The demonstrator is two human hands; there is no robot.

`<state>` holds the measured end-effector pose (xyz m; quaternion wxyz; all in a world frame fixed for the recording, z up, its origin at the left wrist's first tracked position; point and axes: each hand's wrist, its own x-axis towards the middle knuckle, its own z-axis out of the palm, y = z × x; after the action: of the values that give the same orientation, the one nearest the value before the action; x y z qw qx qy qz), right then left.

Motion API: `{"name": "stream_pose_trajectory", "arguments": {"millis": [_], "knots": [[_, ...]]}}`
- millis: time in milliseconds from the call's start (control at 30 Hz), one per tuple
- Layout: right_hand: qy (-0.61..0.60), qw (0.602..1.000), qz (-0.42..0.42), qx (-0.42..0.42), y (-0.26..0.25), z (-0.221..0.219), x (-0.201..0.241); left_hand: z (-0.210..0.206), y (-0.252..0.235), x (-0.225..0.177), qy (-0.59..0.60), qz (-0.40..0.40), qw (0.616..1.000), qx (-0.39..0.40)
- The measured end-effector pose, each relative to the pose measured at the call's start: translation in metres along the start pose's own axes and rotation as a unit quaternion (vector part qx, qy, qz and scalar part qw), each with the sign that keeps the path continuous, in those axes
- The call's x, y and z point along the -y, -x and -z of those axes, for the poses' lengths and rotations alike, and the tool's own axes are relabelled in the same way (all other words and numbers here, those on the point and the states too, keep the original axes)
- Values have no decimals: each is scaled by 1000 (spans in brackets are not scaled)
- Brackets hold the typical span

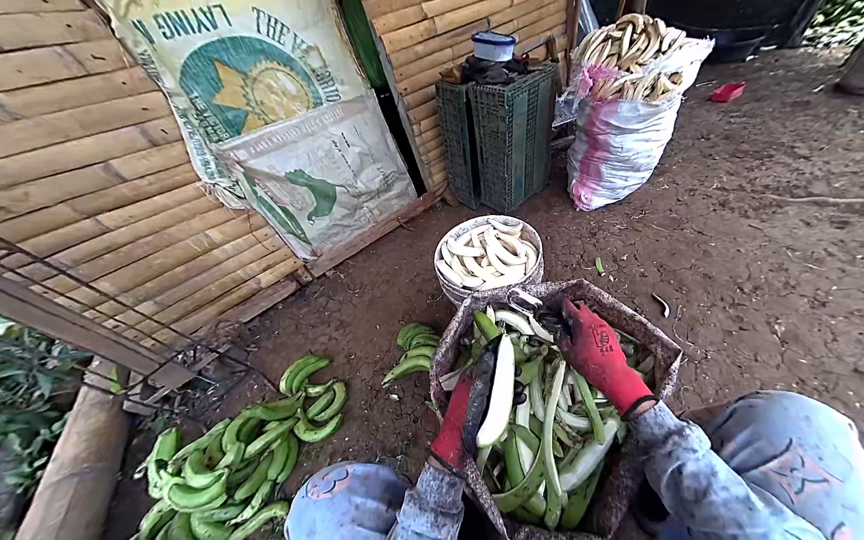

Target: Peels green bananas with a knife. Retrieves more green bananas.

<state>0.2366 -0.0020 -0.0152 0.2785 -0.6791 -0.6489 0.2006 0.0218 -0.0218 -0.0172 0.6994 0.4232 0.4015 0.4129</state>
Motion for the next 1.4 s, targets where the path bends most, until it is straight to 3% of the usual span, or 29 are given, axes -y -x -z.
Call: {"name": "stream_pose_trajectory", "arguments": {"millis": [67,133,233,333,433,533,733,867,900,933,1000,1100,1167,1267,1333,1400], "knots": [[-33,996,72,-29,20,-10,5,5,-17,-2,115,-75,986,-94],[-68,980,170,-74,42,-29,12,13,-28,-5,152,-185,958,-159],[-38,959,261,-100,62,-47,25,12,-33,-9,249,-227,918,-210],[-4,964,254,-81,62,-47,35,8,-27,-11,280,-196,916,-211],[-6,979,201,-30,61,-40,42,5,-27,-9,270,-219,915,-206],[-17,988,152,30,54,-33,42,-6,-18,2,156,-256,931,-206],[-10,979,196,-60,40,-44,22,-1,-7,0,-162,-220,942,-197],[-23,999,14,25,9,-11,16,-13,11,1,-366,-201,907,-50],[-38,999,-2,16,4,-9,10,-14,9,2,-361,-196,910,-54],[-58,998,15,-14,4,-11,4,-13,4,3,-288,-188,936,-77],[-90,987,120,-65,14,-17,-2,-6,-10,1,-31,-144,986,-82],[-81,940,327,-48,34,-28,-4,19,-21,-2,253,-90,963,6],[-45,912,406,-41,41,-33,-4,21,-23,-2,350,-65,934,44],[3,919,386,-80,42,-36,3,9,-22,-2,240,-117,962,-63],[6,946,314,-83,36,-36,10,3,-20,0,58,-176,972,-147],[-20,976,206,-62,27,-35,14,1,-17,0,-91,-203,961,-162]]}}
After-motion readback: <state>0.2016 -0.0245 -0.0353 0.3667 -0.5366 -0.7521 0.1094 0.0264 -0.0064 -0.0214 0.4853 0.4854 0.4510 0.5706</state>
